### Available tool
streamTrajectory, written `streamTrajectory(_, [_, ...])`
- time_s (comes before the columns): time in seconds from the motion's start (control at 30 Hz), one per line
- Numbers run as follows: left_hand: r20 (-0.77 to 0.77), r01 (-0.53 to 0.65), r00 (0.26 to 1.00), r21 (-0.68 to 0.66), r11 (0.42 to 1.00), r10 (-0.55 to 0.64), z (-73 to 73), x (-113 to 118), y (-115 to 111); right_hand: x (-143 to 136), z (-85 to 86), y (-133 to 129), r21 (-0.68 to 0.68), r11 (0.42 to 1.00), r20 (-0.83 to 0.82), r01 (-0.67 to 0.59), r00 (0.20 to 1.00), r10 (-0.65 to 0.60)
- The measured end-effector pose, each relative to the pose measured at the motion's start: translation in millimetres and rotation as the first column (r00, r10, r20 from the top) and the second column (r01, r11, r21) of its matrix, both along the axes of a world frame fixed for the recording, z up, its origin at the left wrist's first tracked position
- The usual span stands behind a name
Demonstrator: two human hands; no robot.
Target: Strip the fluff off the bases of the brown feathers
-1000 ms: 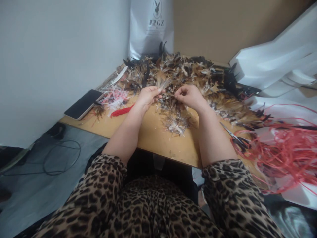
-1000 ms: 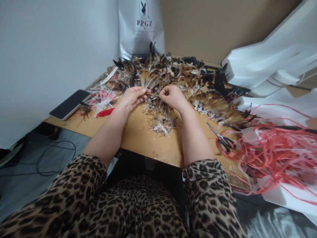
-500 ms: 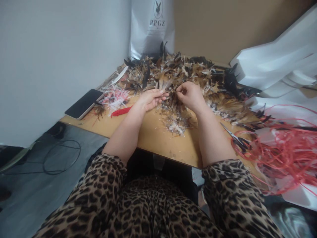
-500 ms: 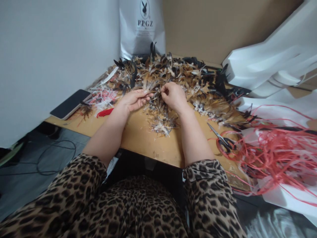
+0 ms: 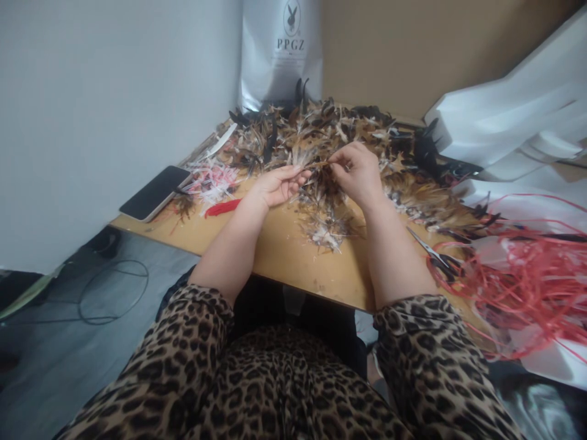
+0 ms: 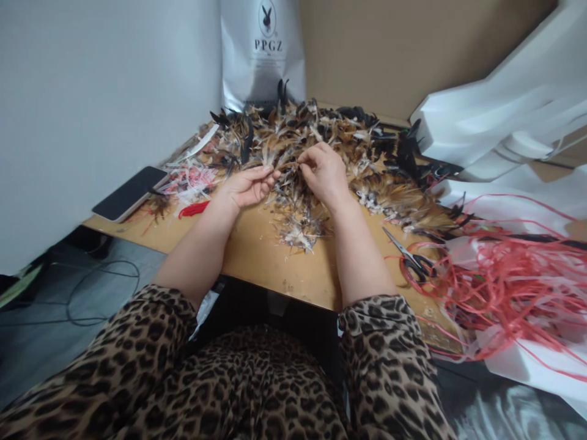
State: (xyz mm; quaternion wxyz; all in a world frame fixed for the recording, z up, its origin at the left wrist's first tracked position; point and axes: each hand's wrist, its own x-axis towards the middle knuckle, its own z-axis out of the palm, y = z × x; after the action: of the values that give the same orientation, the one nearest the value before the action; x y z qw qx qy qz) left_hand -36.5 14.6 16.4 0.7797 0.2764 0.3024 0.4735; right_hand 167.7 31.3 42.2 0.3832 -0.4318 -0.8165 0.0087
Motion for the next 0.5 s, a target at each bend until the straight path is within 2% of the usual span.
streamTrajectory(0.23, [-0.001,0.0,1.0,-0.016,1.0,0.0,0.3,-0.8,-0.1,4.6,-1.4,5.6,0.055,0.995,-0.125,-0.079,0.988,0.086])
streamTrajectory(0.5, [-0.005,0.021,1.0,0.038,0.999,-0.02,-1.1,0.2,-0.6,4.6,-0.6,3.1,0.054,0.992,-0.086,-0.11,0.99,0.115])
